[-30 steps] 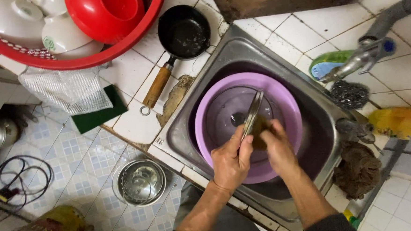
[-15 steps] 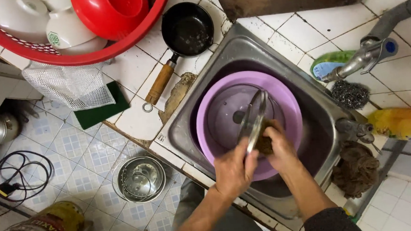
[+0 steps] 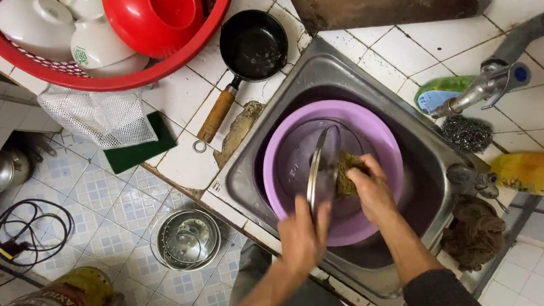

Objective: The person is scrubbing a small black frying pan with a sponge and rinsing it under a faucet in a kitchen sink.

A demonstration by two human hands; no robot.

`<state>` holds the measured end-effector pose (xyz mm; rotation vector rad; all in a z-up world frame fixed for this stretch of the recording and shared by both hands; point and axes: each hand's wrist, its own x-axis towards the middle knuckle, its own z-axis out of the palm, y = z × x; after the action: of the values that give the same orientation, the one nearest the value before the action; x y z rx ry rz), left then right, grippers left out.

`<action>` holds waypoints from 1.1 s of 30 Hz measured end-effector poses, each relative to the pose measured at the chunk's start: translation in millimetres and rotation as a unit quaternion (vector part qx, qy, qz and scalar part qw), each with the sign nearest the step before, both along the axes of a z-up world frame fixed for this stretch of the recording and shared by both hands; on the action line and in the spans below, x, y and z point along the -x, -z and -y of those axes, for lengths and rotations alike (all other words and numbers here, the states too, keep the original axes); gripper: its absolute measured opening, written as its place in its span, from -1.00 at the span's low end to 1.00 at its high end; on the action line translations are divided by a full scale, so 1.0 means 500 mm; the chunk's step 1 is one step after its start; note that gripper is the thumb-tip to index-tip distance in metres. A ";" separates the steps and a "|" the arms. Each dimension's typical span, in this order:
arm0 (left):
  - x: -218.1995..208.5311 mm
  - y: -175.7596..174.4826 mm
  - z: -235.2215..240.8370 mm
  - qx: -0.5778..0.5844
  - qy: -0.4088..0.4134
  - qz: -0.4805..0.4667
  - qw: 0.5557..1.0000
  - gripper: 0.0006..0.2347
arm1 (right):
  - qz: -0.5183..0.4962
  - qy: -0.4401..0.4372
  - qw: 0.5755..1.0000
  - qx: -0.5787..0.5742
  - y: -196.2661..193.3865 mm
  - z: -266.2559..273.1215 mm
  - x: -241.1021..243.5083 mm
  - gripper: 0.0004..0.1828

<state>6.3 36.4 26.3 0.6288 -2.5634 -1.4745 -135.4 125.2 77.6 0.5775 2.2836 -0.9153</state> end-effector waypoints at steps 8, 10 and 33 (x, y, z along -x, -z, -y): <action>0.090 -0.125 0.093 -0.296 -0.062 0.182 0.936 -0.53 | 0.065 -0.138 0.988 0.018 -0.011 0.010 -0.012 -0.66; 0.091 -0.107 0.081 -0.244 -0.063 0.173 0.952 -0.66 | 0.044 -0.146 0.988 0.005 -0.013 0.013 -0.010 -0.62; 0.029 -0.108 0.136 -0.482 -0.215 0.171 0.832 -0.78 | -0.306 -0.504 0.781 -0.204 0.384 -0.156 0.012 -0.41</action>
<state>-8.3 -31.8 80.4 1.5570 -1.4533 -2.5517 -141.2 203.3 -114.3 -0.9093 2.7917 -0.0248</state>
